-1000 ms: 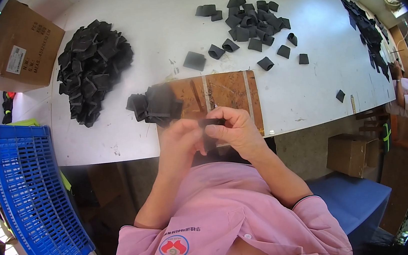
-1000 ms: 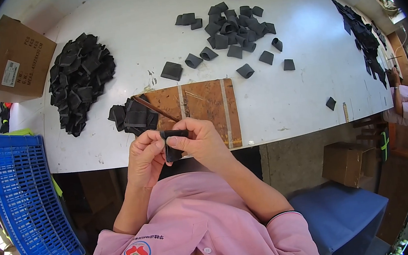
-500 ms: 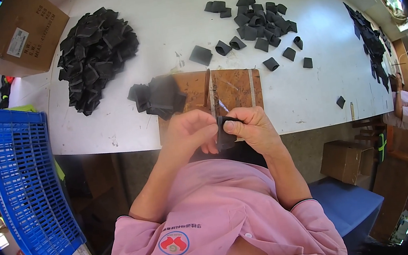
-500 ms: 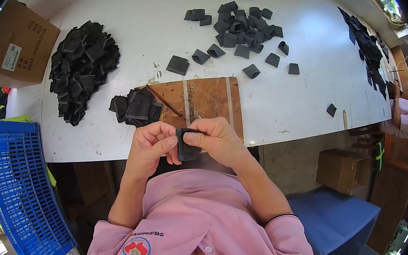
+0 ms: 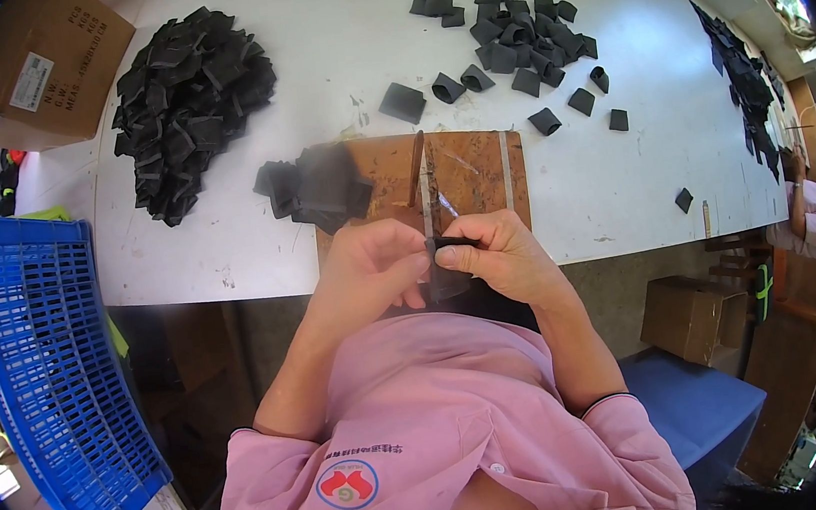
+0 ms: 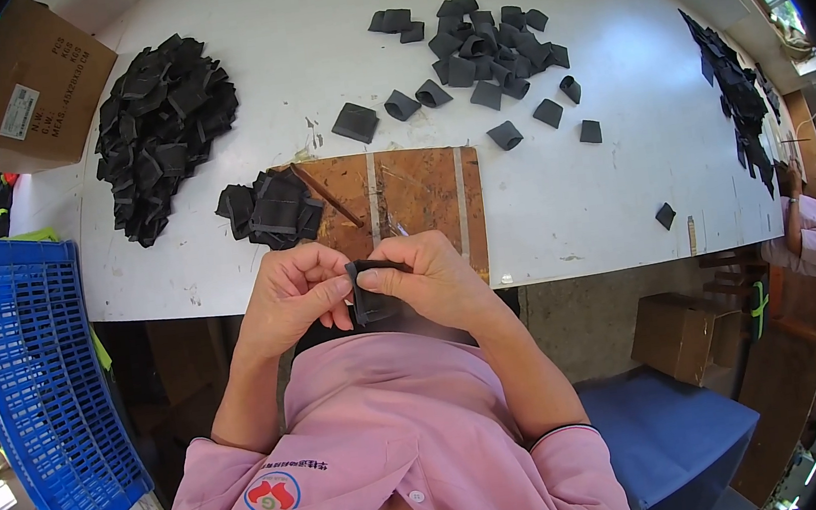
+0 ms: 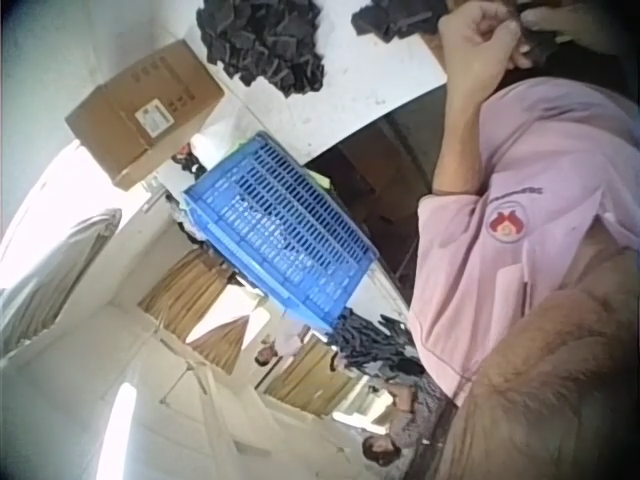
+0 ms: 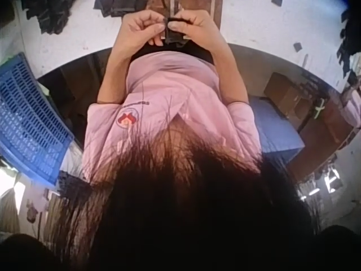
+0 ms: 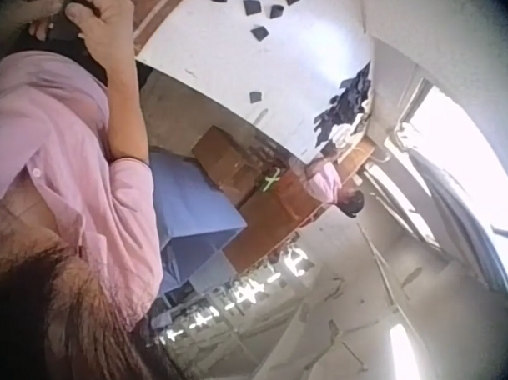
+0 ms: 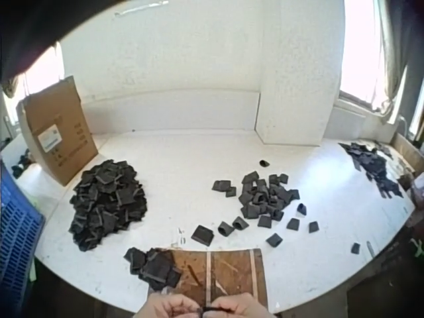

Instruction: Cleaning and sorting small black plastic or rubber components at a workbench.

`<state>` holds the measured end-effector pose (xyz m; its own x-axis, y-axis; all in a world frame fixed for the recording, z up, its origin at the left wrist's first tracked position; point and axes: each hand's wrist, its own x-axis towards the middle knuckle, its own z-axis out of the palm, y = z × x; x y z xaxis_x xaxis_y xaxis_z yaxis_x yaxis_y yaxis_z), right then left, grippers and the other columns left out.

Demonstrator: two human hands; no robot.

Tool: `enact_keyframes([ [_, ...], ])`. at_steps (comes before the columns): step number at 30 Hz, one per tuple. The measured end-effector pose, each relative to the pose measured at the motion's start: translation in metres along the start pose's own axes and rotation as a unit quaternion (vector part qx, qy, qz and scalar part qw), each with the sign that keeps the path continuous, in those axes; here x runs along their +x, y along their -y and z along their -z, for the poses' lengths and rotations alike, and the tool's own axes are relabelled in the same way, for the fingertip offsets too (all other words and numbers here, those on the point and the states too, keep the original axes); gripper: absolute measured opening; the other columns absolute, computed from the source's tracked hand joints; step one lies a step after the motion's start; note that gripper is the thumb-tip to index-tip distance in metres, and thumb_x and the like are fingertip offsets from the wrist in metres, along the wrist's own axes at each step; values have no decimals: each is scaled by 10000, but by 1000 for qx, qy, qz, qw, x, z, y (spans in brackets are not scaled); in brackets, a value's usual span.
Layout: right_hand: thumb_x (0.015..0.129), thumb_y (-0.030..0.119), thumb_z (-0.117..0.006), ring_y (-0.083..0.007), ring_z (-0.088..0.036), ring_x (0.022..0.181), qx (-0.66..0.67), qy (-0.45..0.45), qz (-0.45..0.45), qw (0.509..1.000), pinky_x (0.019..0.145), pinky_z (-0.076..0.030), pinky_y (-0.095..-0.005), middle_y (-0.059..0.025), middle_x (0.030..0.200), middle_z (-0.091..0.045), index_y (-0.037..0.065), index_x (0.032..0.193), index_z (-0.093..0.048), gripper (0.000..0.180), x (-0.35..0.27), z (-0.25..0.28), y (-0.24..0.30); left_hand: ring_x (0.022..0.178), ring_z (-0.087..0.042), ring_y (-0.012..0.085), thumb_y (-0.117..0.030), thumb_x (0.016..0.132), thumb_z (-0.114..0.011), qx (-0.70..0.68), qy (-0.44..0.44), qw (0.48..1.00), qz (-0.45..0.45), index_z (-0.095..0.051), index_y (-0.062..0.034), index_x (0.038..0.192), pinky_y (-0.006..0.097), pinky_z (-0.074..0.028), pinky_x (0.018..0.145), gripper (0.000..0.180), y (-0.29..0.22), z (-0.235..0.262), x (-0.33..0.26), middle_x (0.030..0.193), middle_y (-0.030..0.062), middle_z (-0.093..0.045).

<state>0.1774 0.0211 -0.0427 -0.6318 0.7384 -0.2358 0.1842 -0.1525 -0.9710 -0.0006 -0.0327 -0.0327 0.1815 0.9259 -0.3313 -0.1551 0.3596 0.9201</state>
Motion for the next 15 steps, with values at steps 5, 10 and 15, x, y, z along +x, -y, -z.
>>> enact_keyframes([
  [5,756,135,-625,-55,-396,563,6,12,-11,1000,498,-337,-228,9,570,-472,-7,753,-592,146,1,0,-5,514,-553,88,-64,771,-546,13,9,999,29,-552,-4,834,187,-410,457,87,-2,0,0,670,27,-567],
  [10,772,137,-618,-38,-432,592,70,11,-27,997,521,-360,-203,24,627,-511,-3,764,-601,140,1,-2,0,515,-553,90,-51,767,-523,18,-37,999,30,-546,3,828,192,-422,467,85,3,-3,1,651,24,-553],
  [15,788,124,-604,-31,-451,619,172,2,-20,985,540,-372,-192,30,680,-531,-3,764,-605,130,2,-4,-8,505,-552,82,-34,790,-525,-15,-62,998,-4,-549,3,837,174,-414,450,64,5,-12,-1,646,31,-571],
])
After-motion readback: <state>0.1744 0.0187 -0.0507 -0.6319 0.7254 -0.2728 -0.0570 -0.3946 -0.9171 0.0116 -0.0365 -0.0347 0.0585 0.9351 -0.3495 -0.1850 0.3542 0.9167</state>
